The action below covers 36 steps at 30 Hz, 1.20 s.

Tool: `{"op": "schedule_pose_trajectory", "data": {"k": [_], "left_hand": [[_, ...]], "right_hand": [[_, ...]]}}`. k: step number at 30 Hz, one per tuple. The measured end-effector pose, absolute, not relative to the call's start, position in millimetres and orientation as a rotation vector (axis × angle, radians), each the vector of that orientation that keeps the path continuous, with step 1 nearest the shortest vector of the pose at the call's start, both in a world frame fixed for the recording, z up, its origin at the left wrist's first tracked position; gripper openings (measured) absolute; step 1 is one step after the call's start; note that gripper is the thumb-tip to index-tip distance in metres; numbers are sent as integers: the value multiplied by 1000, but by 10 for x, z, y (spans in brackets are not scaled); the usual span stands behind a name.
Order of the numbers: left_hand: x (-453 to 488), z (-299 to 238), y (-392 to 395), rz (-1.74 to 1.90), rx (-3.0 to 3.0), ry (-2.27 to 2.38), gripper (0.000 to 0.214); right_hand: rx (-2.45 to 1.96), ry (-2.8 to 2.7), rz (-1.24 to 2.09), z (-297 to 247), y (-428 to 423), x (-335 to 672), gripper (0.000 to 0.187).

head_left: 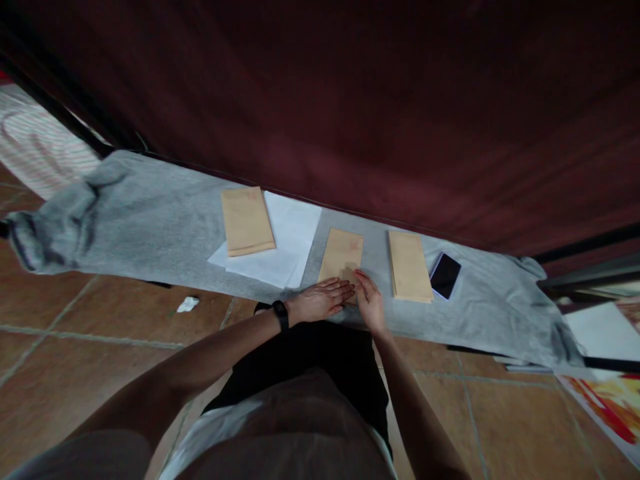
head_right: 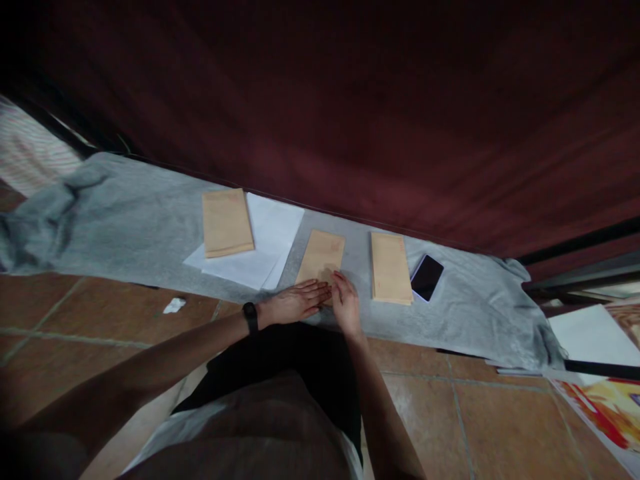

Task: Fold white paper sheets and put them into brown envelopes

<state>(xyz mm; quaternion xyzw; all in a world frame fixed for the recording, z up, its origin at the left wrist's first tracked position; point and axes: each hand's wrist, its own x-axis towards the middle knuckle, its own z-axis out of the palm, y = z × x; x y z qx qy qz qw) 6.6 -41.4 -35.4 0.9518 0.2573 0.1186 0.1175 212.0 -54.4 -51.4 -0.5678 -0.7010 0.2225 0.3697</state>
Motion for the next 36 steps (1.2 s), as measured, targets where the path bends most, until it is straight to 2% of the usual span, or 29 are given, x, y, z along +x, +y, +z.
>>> {"op": "schedule_pose_trajectory", "data": {"k": [4, 10, 27, 36], "left_hand": [[82, -364, -414, 364, 2794, 781, 44], [95, -389, -458, 363, 2834, 795, 44], [74, -406, -410, 311, 2800, 756, 51], [64, -397, -387, 361, 2716, 767, 47]], "right_hand": [[-1418, -2043, 609, -458, -306, 2055, 45], [-1342, -2425, 478, -492, 0, 1996, 47], [-1656, -2312, 308, -563, 727, 1760, 56], [-1445, -2490, 395, -548, 468, 1897, 53]]}}
